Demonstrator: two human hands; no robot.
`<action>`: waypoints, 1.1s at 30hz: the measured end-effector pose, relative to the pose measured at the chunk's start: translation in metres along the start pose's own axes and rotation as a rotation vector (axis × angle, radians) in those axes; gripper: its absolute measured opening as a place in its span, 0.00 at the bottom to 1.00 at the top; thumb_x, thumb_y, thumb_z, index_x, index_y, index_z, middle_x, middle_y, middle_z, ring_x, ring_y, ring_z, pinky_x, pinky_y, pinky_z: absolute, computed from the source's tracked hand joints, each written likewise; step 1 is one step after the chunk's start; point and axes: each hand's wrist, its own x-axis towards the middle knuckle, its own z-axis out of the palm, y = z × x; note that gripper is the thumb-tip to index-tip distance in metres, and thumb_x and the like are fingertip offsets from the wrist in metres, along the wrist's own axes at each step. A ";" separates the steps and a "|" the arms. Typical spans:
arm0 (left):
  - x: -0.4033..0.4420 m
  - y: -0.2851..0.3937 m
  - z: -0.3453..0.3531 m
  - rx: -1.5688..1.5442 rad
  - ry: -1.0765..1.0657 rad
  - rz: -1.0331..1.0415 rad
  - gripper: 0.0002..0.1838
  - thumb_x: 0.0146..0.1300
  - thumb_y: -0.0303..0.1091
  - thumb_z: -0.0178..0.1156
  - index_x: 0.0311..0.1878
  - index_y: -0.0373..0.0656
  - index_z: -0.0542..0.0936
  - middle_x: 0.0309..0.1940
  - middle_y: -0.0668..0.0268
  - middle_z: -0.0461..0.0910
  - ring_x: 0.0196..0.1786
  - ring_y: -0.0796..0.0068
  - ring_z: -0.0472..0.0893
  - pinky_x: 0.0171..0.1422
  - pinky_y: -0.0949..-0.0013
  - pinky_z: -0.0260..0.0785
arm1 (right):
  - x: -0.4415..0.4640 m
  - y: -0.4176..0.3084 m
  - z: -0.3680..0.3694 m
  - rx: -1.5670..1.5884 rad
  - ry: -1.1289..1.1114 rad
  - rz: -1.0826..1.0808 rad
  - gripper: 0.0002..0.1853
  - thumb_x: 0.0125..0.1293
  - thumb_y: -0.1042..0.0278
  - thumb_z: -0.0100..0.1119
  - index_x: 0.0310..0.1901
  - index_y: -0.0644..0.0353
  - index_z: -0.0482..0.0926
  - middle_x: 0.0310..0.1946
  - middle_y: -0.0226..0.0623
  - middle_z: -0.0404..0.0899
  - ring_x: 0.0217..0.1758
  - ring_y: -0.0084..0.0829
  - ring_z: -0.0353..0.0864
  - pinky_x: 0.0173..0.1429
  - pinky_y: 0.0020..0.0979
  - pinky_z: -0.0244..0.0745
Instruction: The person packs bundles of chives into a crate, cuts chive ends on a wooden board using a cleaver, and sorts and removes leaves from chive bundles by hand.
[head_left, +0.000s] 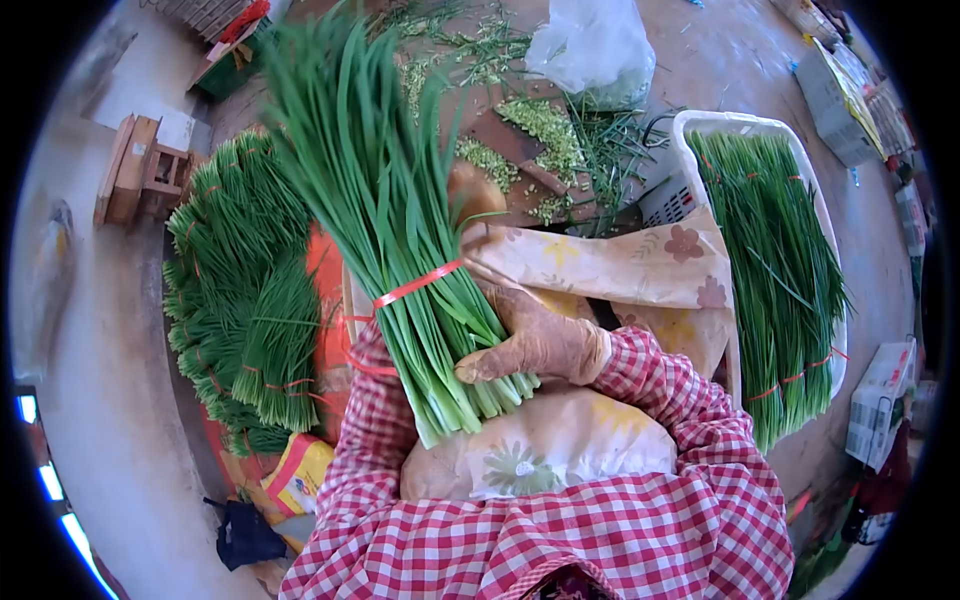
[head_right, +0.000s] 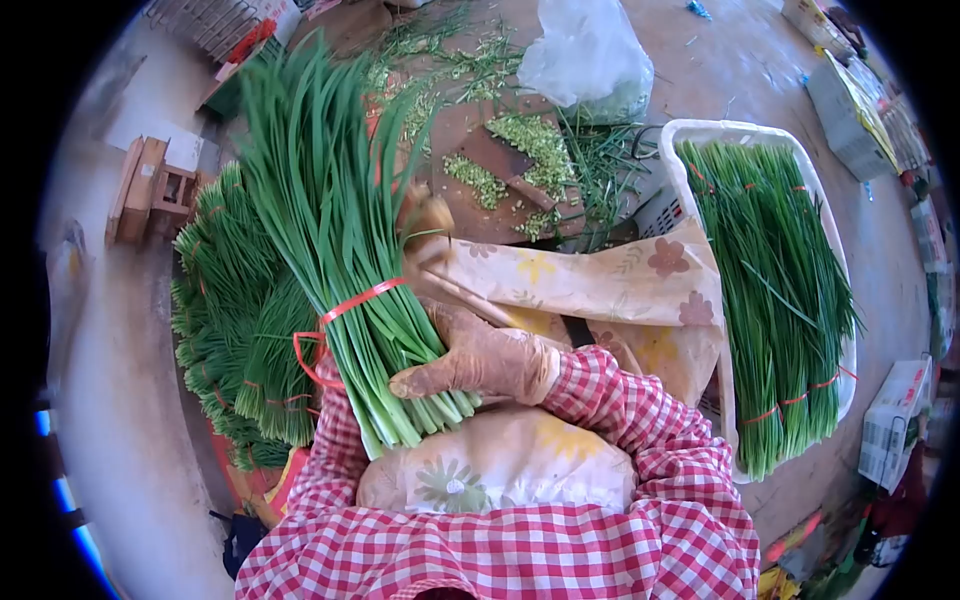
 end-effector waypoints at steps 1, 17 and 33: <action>0.014 0.006 -0.010 -0.035 -0.102 -0.113 0.32 0.68 0.56 0.48 0.66 0.42 0.63 0.62 0.65 0.68 0.63 0.66 0.67 0.69 0.43 0.58 | 0.001 0.001 -0.001 0.006 -0.028 0.006 0.38 0.53 0.63 0.73 0.64 0.61 0.64 0.52 0.33 0.76 0.54 0.22 0.73 0.60 0.28 0.69; -0.004 -0.009 0.020 0.226 -0.102 0.095 0.24 0.70 0.47 0.45 0.63 0.45 0.63 0.57 0.67 0.66 0.64 0.70 0.65 0.73 0.39 0.51 | -0.028 -0.009 0.000 -1.178 0.315 -0.191 0.31 0.53 0.56 0.72 0.56 0.61 0.73 0.40 0.36 0.81 0.37 0.30 0.81 0.39 0.33 0.75; -0.001 -0.008 0.021 0.209 0.008 0.151 0.22 0.69 0.49 0.45 0.60 0.46 0.62 0.54 0.66 0.57 0.61 0.69 0.59 0.74 0.39 0.48 | -0.003 -0.011 0.016 -1.278 0.353 -0.095 0.19 0.65 0.50 0.58 0.42 0.60 0.75 0.23 0.44 0.77 0.27 0.49 0.79 0.32 0.43 0.73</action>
